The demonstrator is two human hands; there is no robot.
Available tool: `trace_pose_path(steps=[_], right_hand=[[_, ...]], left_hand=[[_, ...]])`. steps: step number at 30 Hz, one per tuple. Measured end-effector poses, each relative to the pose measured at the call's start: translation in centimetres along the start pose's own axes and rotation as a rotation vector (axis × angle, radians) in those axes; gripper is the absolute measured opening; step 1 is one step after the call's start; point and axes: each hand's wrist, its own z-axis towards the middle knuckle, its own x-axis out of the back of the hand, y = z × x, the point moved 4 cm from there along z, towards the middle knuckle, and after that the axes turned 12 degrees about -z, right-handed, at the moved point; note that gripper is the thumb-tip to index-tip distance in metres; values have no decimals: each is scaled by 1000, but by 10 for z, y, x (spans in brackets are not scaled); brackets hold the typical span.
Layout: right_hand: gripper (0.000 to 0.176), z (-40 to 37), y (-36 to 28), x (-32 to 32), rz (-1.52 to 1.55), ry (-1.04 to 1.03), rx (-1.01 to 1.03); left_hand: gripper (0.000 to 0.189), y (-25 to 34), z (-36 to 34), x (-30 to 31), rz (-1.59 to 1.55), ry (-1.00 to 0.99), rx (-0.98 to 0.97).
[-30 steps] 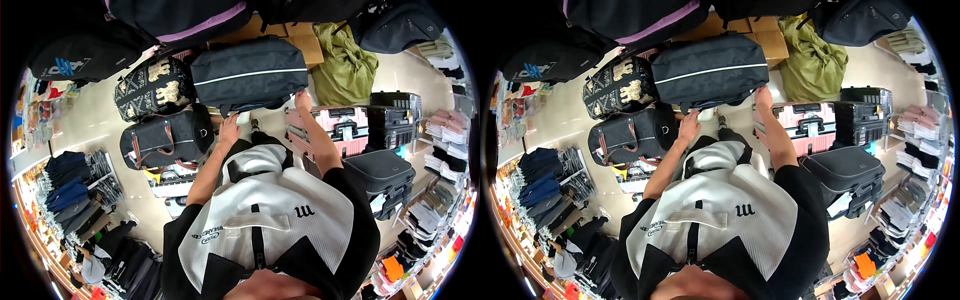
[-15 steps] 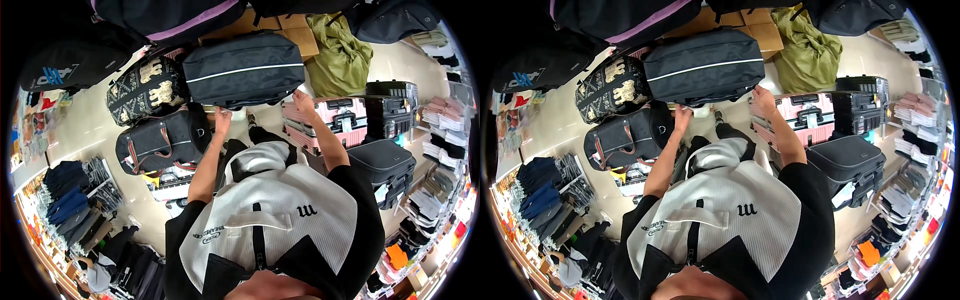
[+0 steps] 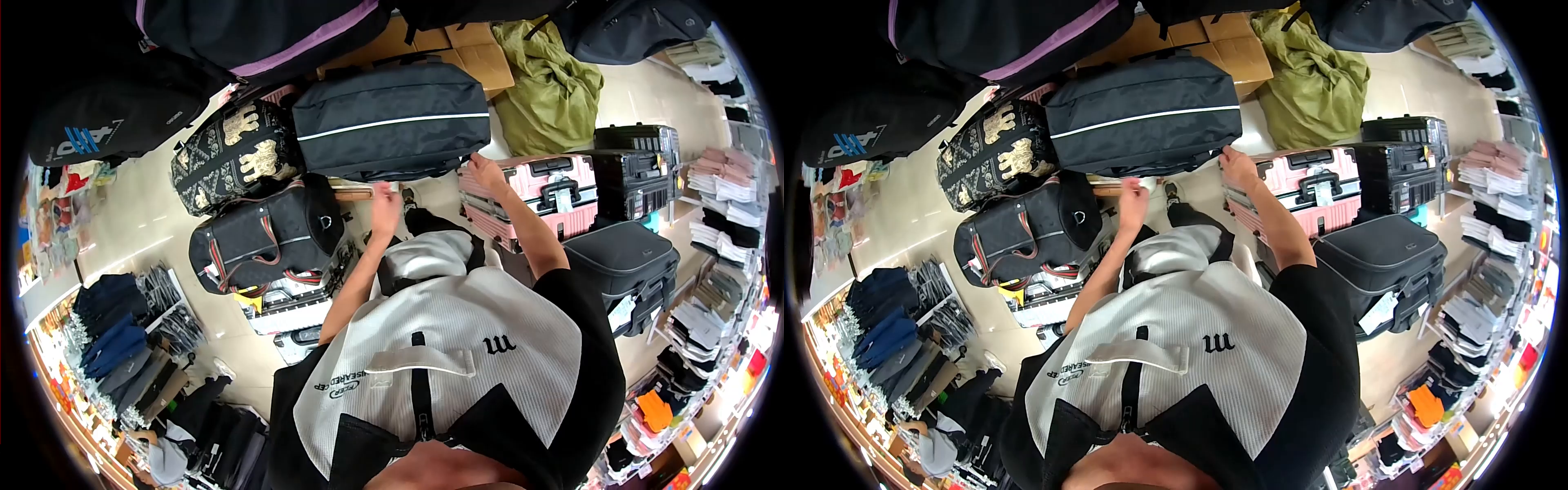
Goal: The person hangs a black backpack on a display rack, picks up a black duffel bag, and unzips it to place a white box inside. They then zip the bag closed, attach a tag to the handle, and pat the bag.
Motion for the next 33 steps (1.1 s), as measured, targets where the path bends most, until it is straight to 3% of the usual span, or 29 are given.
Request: trace_pose_path(steps=[3, 6, 9, 13, 17, 18, 21, 22, 25, 28, 31, 33], right_hand=[[31, -2, -8, 11, -51, 43, -66], [31, -1, -13, 11, -77, 95, -105], [31, 8, -15, 0, -91, 137, -170], [30, 5, -19, -2, -174, 65, -133], [28, -7, -20, -3, -212, 79, -26], [28, -9, -22, -4, -215, 57, -34], [29, -14, -29, 3, -192, 32, -41], [30, -16, -30, 5, -179, 18, -49], [31, -20, -33, 14, -160, -9, -44], [30, -20, -27, 9, -111, 29, -18], [29, -18, -17, 4, -74, 75, 1], [31, -13, -17, 2, -98, 35, 13]], left_hand=[[34, -25, 19, -45, 10, -394, -21], [44, -15, 29, -80, 258, -474, -255], [51, -7, 43, -98, 528, -403, -498], [49, -38, 67, -119, 542, -575, -210], [46, -39, 85, -139, 668, -625, -108], [50, -39, 89, -144, 643, -617, 2], [44, -48, 85, -153, -111, -381, 447], [45, -53, 80, -155, -354, -419, 619], [45, -35, 56, -145, -422, -278, 568], [35, -9, 35, -134, -506, -275, 547], [25, -72, 59, -125, -483, -338, 339], [23, -79, 59, -123, -590, -282, 311]])
